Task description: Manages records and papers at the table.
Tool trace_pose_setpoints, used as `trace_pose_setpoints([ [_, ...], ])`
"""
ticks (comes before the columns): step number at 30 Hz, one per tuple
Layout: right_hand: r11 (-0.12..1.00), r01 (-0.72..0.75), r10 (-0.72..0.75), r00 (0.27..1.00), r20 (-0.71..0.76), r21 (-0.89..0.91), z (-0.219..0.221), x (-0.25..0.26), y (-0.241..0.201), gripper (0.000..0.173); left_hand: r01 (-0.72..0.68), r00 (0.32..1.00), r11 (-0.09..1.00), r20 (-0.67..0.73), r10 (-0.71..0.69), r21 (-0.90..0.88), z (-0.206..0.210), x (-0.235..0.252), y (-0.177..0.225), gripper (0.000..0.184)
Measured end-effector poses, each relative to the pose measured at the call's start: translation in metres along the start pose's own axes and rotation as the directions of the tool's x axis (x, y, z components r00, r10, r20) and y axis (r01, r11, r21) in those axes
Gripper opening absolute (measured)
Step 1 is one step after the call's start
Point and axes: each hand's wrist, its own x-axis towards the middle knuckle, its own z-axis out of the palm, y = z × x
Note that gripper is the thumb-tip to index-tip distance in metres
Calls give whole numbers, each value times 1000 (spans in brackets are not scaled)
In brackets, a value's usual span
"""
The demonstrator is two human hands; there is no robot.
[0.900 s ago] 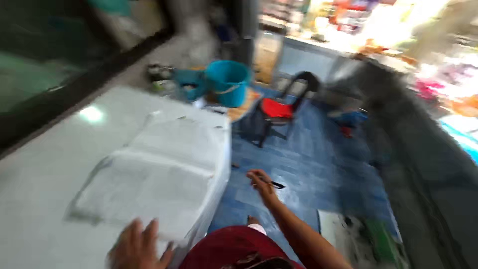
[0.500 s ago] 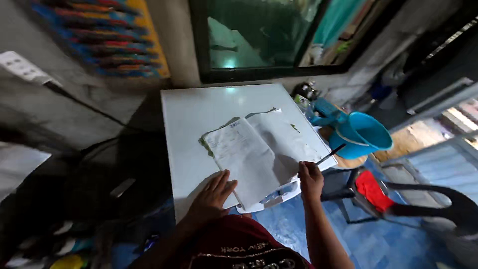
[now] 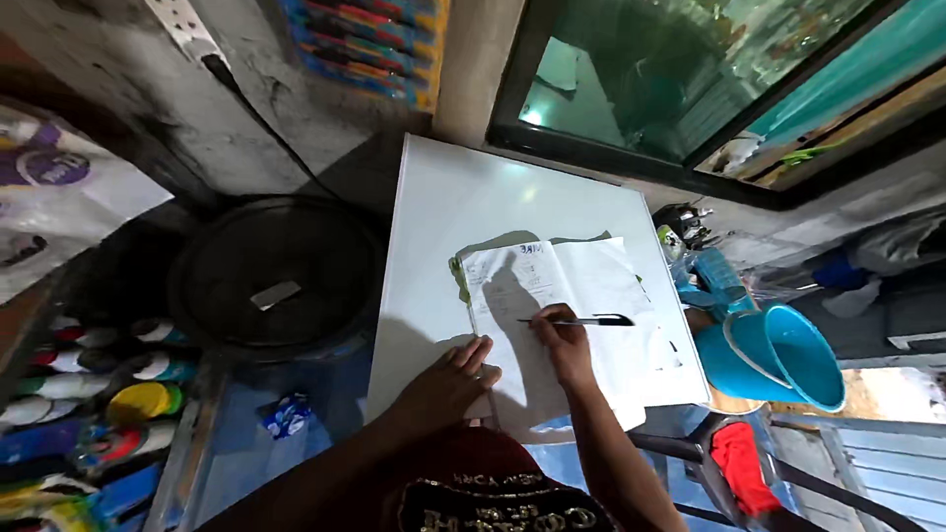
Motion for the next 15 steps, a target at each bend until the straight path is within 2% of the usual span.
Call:
trace_pose_setpoints([
  [4,1000,24,-23,999,38,-11,34,9,10,3,-37,994,999,-102,39,24,9,-3,-5,46],
  [7,995,37,-33,998,47,-97,48,6,14,3,-40,990,998,-133,46,44,12,-2,-7,39],
  [13,943,131,-105,989,103,-305,49,5,15,10,-41,992,995,-113,51,87,10,0,-5,39],
  [15,901,170,-151,985,77,-400,41,6,19,11,-44,993,994,-105,55,101,11,0,-5,41],
])
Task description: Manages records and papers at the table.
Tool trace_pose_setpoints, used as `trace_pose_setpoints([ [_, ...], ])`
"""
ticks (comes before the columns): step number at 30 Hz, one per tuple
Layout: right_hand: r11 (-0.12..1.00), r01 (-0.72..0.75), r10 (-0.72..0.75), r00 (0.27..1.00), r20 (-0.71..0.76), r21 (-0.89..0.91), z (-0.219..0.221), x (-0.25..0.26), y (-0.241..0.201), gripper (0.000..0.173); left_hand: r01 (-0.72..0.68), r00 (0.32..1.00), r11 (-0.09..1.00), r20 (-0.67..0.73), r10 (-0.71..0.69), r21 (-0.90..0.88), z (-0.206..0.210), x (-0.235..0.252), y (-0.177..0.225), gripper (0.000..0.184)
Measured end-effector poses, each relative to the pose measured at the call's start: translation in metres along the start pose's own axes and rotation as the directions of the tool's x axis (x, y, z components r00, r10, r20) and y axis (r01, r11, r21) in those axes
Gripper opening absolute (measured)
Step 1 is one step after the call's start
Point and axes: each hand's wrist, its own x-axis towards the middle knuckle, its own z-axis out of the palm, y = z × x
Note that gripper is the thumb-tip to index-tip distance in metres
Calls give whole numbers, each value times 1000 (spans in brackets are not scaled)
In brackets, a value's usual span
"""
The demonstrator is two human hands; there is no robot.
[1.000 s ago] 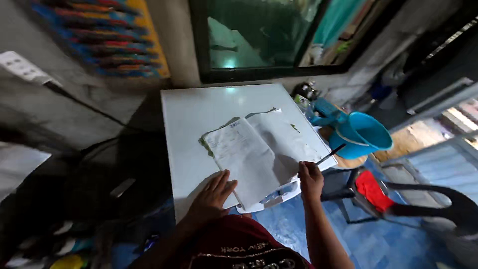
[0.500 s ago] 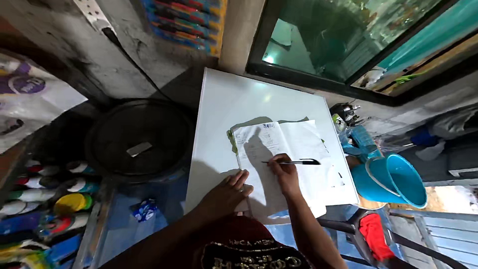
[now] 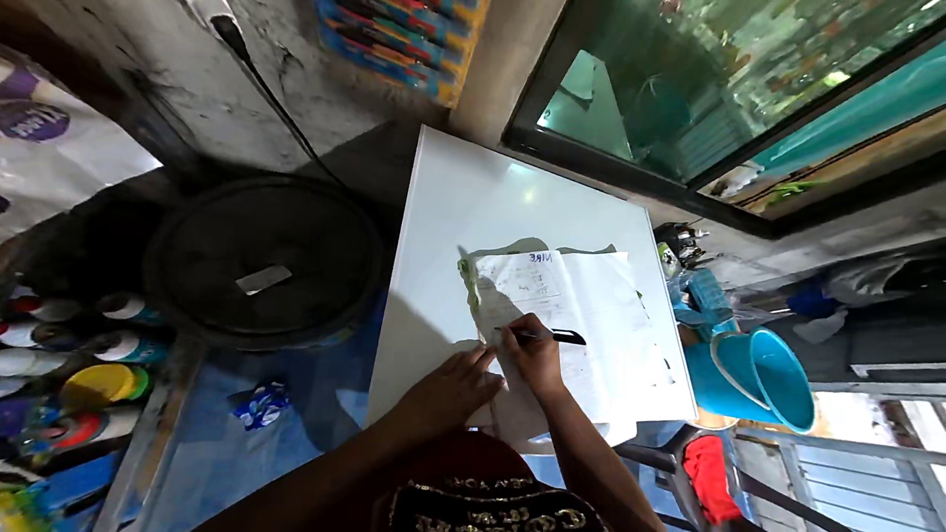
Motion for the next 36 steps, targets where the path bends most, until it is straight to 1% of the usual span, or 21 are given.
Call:
trace_pose_setpoints([
  [3,993,4,-15,995,-96,-117,-15,-1,12,10,-3,1000,1000,7,3,-7,1,-1,-1,44],
  [5,991,-13,-4,992,-124,-134,-22,1,16,10,-9,1000,1000,-4,9,4,2,-3,-2,43],
  [7,988,-18,-2,992,-128,-155,-23,4,16,10,-5,1000,1000,22,5,8,1,-2,-1,44],
  [11,960,3,-35,994,-108,-280,-18,20,16,13,22,999,999,30,-21,-32,-3,0,1,45],
  [14,959,1,-33,994,-108,-282,-14,35,20,12,23,999,999,25,-23,-27,-3,-1,1,44],
  [16,969,-17,-11,994,-112,-246,-14,39,20,11,18,1000,999,-3,-19,-26,-3,-2,1,41],
  [17,981,-36,15,994,-112,-193,-15,39,20,11,17,1000,1000,-14,-17,-23,-2,-3,2,40],
  [19,996,-94,94,990,-108,-2,-17,36,20,8,14,1000,1000,-15,-15,-25,-2,-3,1,40],
  [21,979,-120,136,987,-91,165,-19,33,17,6,11,1000,1000,0,-11,-28,-2,-3,1,41],
  [23,967,-116,129,991,-44,226,-18,31,16,8,10,1000,1000,16,-10,-21,-2,-2,1,42],
  [26,965,-93,85,995,43,244,-10,32,14,4,15,999,1000,33,-15,-17,-4,-1,2,42],
  [28,979,-76,63,995,75,189,-2,34,9,4,21,999,999,40,-20,-28,-5,0,2,43],
  [31,999,-20,15,995,103,44,6,33,6,12,22,999,999,34,-21,-30,-5,-1,3,43],
  [34,999,-34,33,990,140,6,0,33,4,10,19,1000,999,23,-18,-30,-5,-2,1,42],
  [36,998,-31,35,996,85,-46,-5,34,10,11,18,999,999,28,-17,-27,-5,-2,1,43],
])
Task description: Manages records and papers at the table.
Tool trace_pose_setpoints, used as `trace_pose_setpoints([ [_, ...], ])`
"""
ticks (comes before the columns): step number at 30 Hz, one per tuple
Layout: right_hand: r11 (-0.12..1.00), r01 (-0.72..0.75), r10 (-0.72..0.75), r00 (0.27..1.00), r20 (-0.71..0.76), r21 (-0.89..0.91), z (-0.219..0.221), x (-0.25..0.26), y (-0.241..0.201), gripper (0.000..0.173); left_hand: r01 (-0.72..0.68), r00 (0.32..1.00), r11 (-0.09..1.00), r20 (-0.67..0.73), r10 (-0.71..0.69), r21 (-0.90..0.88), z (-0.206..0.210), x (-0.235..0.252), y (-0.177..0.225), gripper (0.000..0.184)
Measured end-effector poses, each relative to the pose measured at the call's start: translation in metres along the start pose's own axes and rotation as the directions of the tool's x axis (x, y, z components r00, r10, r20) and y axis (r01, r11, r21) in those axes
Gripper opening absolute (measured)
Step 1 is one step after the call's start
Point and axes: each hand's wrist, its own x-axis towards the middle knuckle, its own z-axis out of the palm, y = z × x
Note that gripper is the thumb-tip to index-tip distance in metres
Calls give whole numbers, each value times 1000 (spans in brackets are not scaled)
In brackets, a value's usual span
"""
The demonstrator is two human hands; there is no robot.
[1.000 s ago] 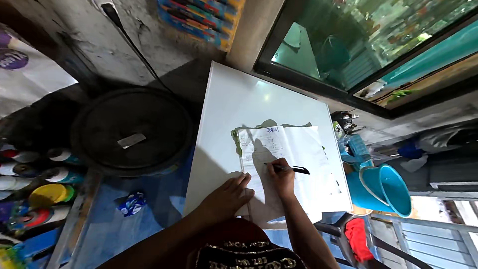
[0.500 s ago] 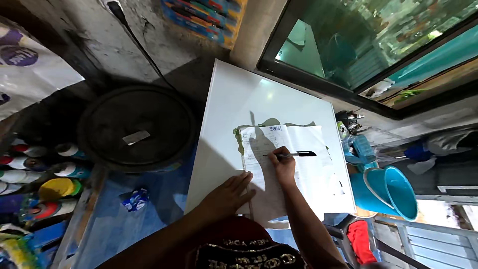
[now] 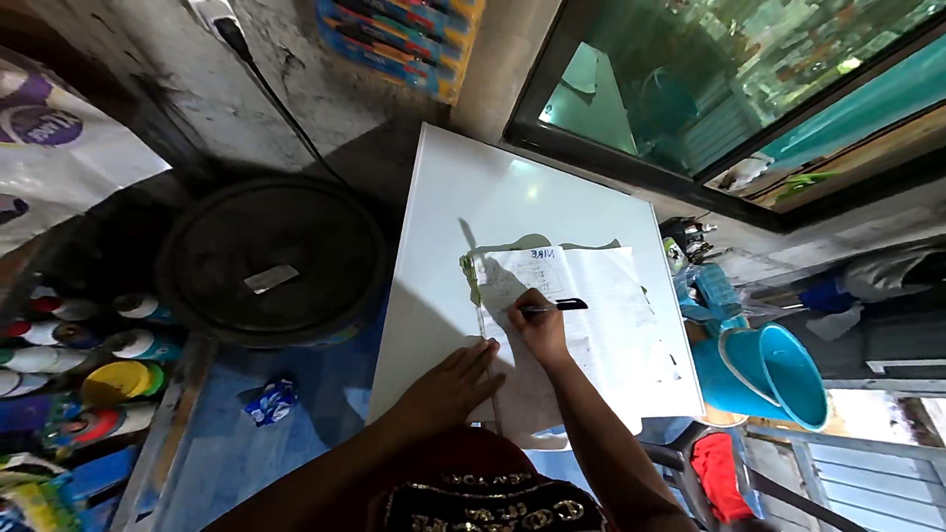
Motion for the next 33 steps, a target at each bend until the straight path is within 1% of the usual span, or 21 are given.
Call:
trace_pose_setpoints([
  [2,999,-4,3,1000,-16,-34,-5,-1,8,13,5,1000,1000,12,-4,-8,1,1,1,44],
  [5,1000,-14,15,999,50,-25,-15,-3,6,12,20,999,999,26,-19,-27,0,2,0,44],
  [8,999,-14,15,1000,13,-47,-19,-9,12,13,16,999,1000,43,-15,-17,-1,2,1,47],
  [11,998,-21,23,999,27,-63,-24,-13,10,14,7,1000,1000,15,-6,-15,0,2,-1,44],
  [13,999,-41,42,998,-57,12,-26,-14,11,11,3,1000,1000,23,-3,-15,0,0,0,46],
  [15,981,-10,36,991,-129,194,-27,-15,7,3,-3,1000,1000,22,3,-4,-1,1,0,47],
  [16,963,17,20,990,-138,268,-25,-16,5,1,0,1000,1000,22,0,-3,-1,1,0,47],
  [17,951,42,0,991,-134,307,-22,-19,5,5,-3,1000,1000,16,3,4,-1,0,0,47],
  [19,943,64,-23,991,-129,327,-13,-24,8,13,-16,1000,1000,2,16,19,2,-1,-1,44],
  [23,913,1,66,986,-150,408,1,-33,1,6,-32,999,998,-14,32,47,5,-1,-3,43],
  [24,909,-13,78,987,-141,416,4,-35,-4,10,-31,999,998,-12,32,50,5,-1,-3,44],
  [27,926,-10,50,994,-97,378,15,-33,-12,17,-30,1000,998,10,29,46,1,0,-2,52],
  [31,968,31,5,990,-141,249,25,-22,-3,20,-28,1000,998,15,27,53,0,0,-2,51],
  [33,976,20,10,991,-135,216,25,-21,-3,21,-4,1000,1000,29,4,0,-2,1,-1,53],
])
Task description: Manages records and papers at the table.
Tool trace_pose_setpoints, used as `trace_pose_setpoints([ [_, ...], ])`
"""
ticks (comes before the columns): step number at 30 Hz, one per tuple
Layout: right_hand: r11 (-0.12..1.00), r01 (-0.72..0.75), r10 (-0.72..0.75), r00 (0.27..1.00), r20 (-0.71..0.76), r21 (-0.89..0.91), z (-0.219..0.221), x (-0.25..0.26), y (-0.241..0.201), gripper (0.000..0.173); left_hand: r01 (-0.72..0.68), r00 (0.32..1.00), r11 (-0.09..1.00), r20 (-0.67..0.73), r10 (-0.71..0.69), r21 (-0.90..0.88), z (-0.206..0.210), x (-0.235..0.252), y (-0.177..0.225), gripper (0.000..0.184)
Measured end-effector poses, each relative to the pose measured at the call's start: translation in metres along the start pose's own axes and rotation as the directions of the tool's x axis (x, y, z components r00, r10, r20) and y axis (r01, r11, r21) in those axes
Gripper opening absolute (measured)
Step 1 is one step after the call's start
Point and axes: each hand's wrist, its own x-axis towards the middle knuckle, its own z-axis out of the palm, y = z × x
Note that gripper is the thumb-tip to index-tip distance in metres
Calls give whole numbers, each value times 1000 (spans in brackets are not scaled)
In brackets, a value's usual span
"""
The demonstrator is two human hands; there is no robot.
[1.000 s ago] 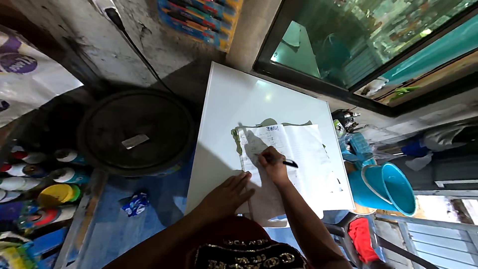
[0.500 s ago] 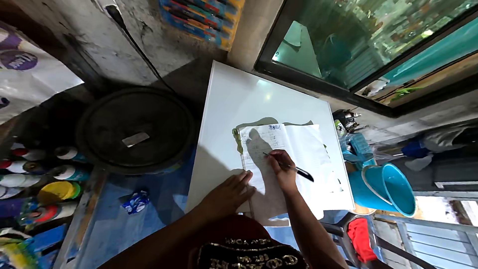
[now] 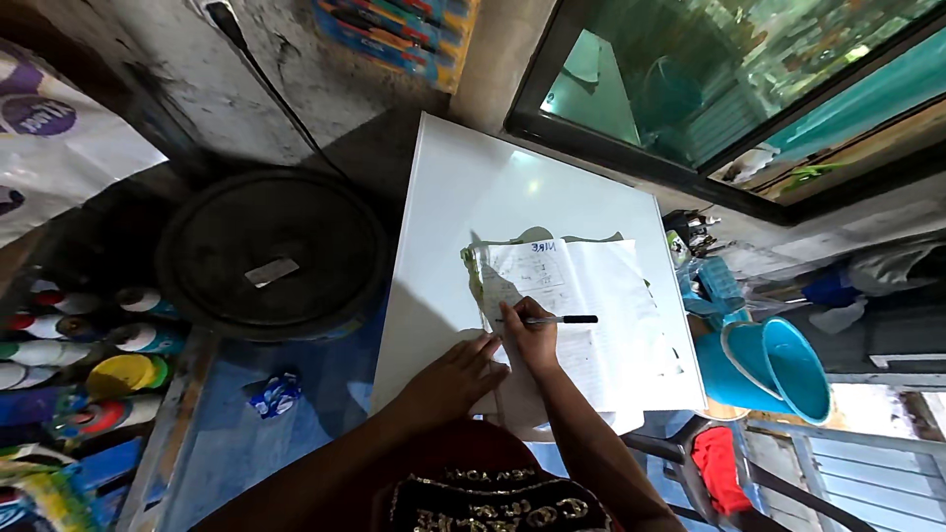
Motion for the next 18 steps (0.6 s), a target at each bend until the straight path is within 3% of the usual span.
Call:
trace_pose_setpoints([
  [8,995,32,-32,999,1,-99,1,-1,0,22,0,1000,1000,21,0,19,-2,1,1,63],
  [18,987,85,-85,996,4,-139,1,-3,5,26,-15,1000,998,9,14,58,1,0,0,58],
])
